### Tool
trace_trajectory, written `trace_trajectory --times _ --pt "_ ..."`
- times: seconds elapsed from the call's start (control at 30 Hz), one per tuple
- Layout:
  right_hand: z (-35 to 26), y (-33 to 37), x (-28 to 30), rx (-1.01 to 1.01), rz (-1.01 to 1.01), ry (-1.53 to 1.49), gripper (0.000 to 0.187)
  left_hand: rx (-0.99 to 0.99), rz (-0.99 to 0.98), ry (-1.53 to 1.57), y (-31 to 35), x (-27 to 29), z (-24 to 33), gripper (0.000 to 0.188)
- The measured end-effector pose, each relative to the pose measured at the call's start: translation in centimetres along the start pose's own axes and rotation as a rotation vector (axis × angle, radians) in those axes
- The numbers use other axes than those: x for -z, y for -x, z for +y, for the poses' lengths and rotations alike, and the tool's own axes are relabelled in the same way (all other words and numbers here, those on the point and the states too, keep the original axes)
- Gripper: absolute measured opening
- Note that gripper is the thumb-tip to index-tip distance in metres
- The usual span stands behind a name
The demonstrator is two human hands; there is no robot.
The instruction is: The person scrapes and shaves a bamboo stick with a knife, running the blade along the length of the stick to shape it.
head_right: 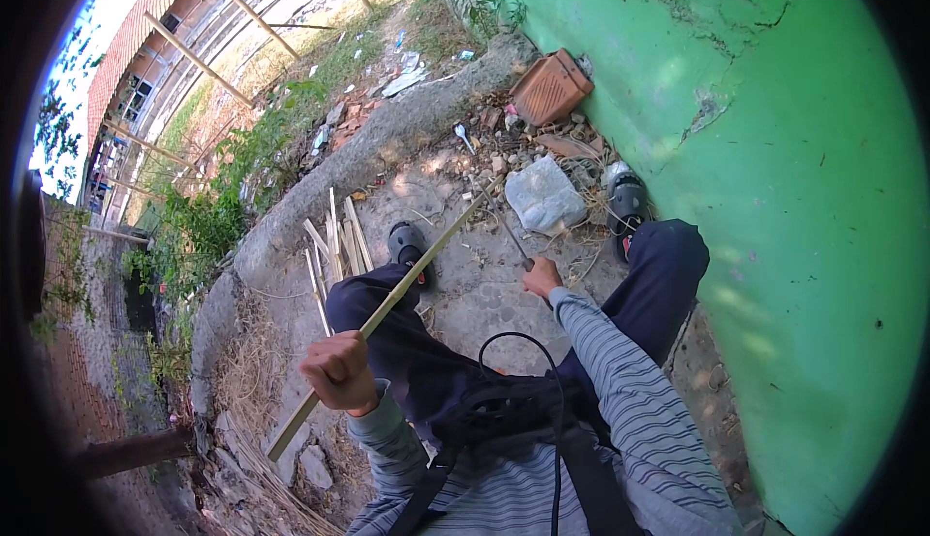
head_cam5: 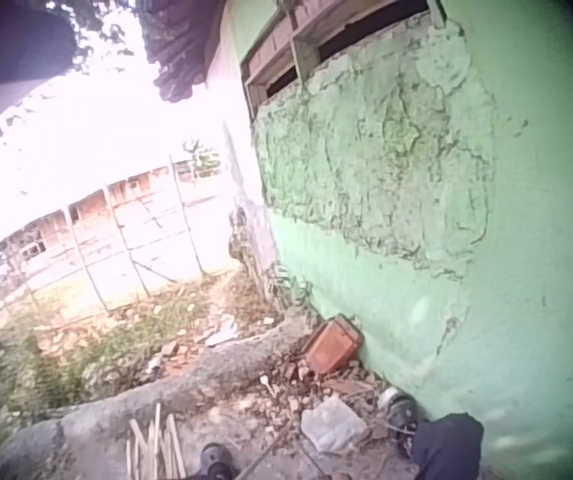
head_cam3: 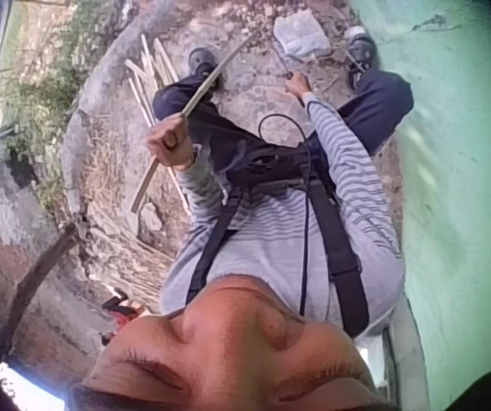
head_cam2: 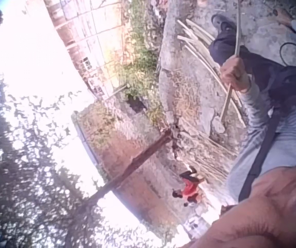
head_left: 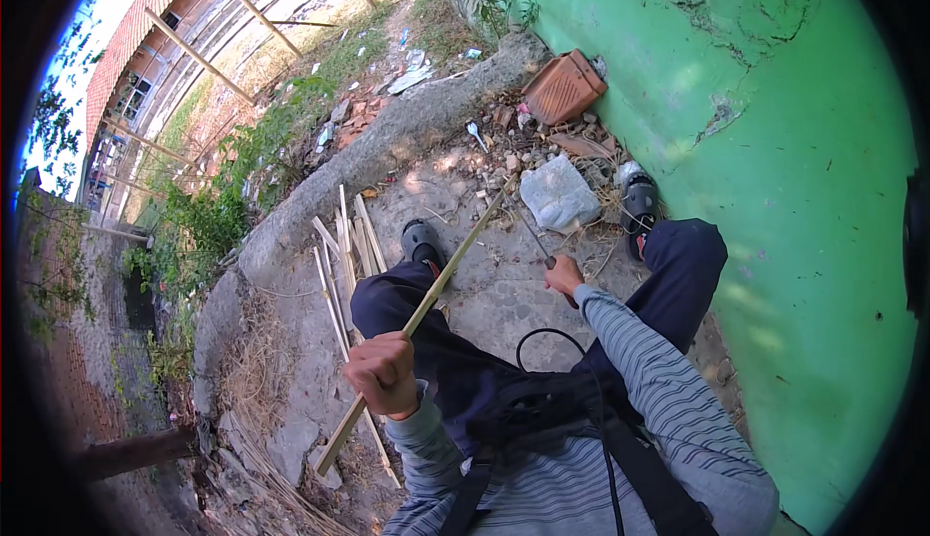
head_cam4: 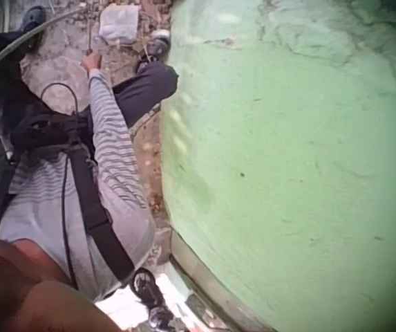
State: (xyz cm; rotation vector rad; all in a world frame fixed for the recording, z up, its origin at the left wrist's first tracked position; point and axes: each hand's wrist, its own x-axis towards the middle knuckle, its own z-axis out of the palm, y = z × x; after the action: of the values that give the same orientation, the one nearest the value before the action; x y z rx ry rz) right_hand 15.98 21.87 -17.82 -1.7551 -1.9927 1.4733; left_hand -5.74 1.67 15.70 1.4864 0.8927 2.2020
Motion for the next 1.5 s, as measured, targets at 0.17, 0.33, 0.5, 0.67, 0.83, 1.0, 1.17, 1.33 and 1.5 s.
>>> trace_trajectory --times 0.17,0.33,0.5,0.67,0.83,1.0,1.17,1.33,1.5 --pt "1.5 0.4 -0.4 -0.098 0.128 -0.2 0.014 0.031 0.018 0.034 -0.1 -0.7 -0.8 0.062" --pt "-8.8 3.8 2.2 0.203 -0.248 -0.417 0.011 0.019 0.511 -0.004 0.6 -1.3 -0.6 0.067" --pt "-14.2 7.0 4.9 0.518 -0.501 -0.306 0.01 0.034 0.362 0.033 0.5 -2.0 -1.2 0.067" --pt "-16.2 10.1 5.5 0.645 -0.472 -0.106 0.013 0.057 0.392 0.069 1.0 -1.4 -1.0 0.067" --pt "-14.7 8.8 3.7 0.729 -0.292 -0.088 0.015 0.055 0.288 0.074 1.0 -1.6 -1.0 0.067" --pt "-12.3 4.7 2.1 0.602 -0.16 -0.092 0.022 0.066 0.167 0.088 1.3 -1.5 -0.8 0.066" --pt "-10.7 3.6 2.2 0.534 -0.06 -0.04 0.026 0.066 0.141 0.101 1.4 -1.5 -0.6 0.066" --pt "-10.8 4.5 2.3 0.396 0.051 0.054 0.032 0.065 0.203 0.063 1.3 -1.6 -1.0 0.068" --pt "-15.7 7.4 5.1 0.54 -0.145 -0.05 0.028 0.055 0.217 0.061 1.4 -2.0 -1.2 0.068"
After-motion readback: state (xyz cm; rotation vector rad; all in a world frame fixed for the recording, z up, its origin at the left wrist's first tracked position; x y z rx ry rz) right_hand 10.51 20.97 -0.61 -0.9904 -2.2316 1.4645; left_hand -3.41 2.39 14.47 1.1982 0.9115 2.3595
